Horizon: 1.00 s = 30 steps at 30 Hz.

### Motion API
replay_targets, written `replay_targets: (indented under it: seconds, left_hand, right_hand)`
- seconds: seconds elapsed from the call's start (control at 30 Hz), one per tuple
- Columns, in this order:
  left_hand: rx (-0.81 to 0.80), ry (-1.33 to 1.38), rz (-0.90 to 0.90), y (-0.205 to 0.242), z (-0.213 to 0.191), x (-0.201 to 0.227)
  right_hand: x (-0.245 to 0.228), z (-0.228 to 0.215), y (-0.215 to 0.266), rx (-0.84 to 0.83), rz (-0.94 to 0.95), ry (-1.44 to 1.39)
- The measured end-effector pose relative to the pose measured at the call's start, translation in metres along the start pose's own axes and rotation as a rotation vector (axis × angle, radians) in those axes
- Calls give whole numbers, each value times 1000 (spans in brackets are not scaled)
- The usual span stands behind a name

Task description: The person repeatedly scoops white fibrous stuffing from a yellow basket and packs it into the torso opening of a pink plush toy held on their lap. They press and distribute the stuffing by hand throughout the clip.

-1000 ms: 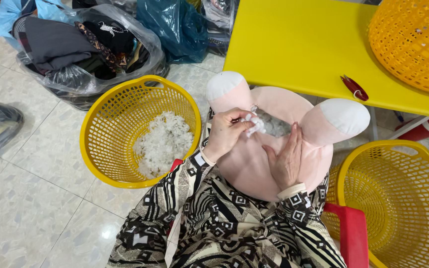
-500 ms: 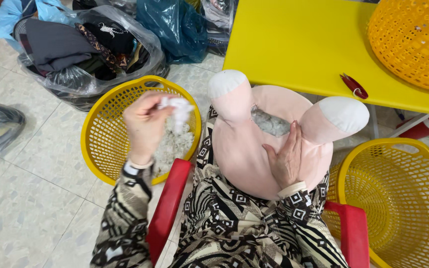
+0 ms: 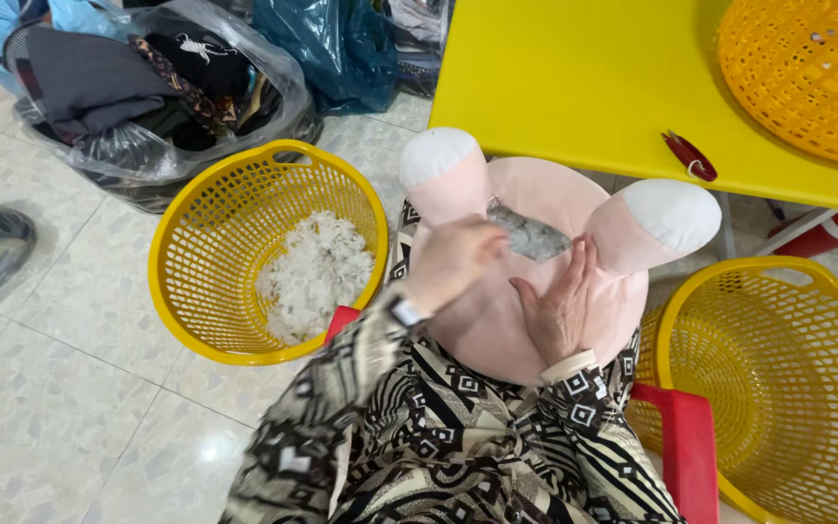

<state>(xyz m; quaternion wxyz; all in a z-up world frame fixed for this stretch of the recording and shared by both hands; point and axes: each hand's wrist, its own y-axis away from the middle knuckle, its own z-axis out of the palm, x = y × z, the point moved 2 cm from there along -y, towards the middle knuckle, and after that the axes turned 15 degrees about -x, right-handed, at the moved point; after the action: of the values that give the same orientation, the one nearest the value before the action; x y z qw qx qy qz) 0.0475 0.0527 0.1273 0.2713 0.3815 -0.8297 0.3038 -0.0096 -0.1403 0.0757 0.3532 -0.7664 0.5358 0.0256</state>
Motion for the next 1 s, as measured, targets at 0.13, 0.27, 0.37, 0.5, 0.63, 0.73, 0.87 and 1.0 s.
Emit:
replay_targets:
  seconds: [0.13,0.27,0.37,0.5,0.63,0.73,0.87,1.0]
  left_hand:
    - [-274,113,-40,-61,74,2]
    - [-355,290,-124,-79,104,-19]
    - [-277,381,-132,-74,91,-28]
    - [-143,422,-130,-39,40,-29]
    - [3,411,-335,12,-48,-39]
    - [185,326,-277,63,-126,-52]
    - [200,264,-529,138,-185,-93]
    - [13,60,-960,178,-167,-123]
  right_hand:
    - [6,-3,3,-28,52,31]
    - [4,-3,9,-59,76,18]
    - [2,-1,4,-13,30,-13]
    - [2,-3,4,-8,26,-34]
    - [-1,-2,4,-13,10,-52]
    - [-1,-3,2,-38,30,-33]
    - [2,-4,2,-52,29,-13]
    - [0,-2,0,-39,1,-41]
